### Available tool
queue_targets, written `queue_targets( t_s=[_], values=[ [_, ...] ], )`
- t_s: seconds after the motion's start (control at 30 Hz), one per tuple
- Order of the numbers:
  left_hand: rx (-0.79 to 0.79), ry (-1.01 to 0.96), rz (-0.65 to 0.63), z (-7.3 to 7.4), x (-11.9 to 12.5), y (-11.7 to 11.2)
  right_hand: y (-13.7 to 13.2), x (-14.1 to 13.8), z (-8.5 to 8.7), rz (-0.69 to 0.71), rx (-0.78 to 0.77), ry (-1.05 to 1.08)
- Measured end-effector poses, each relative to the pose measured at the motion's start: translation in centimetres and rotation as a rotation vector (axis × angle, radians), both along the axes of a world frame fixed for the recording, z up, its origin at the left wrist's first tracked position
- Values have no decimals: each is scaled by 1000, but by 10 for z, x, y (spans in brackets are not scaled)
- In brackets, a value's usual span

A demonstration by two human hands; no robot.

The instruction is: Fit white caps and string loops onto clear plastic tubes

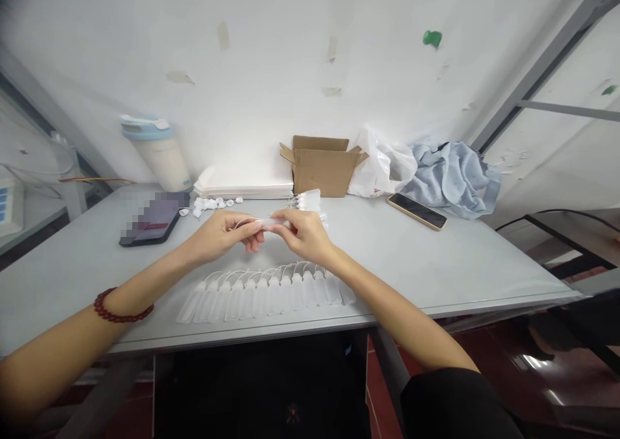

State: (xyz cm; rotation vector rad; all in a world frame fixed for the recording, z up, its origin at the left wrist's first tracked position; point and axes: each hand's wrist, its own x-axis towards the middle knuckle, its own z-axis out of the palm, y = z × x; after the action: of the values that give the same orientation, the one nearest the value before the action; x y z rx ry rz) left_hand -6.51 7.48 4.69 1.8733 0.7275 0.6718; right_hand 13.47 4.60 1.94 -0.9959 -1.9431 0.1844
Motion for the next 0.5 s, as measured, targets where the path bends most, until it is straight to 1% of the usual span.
queue_targets(
  t_s=[0.07,0.2,0.27,0.33,0.43,0.5],
  values=[
    [133,22,12,-1,0,-2,-1,-1,2,-1,-99,33],
    [406,39,56,-5,1,-5,-3,-1,8,44,-310,126],
    [495,37,76,-7,3,-6,-3,-1,10,64,-376,170],
    [482,24,87,-7,3,-6,-3,-1,10,81,-410,211],
    [312,19,88,-4,2,-4,-1,-1,9,87,-408,250],
    [193,26,95,-2,1,-3,0,-1,8,74,-363,245]
  ],
)
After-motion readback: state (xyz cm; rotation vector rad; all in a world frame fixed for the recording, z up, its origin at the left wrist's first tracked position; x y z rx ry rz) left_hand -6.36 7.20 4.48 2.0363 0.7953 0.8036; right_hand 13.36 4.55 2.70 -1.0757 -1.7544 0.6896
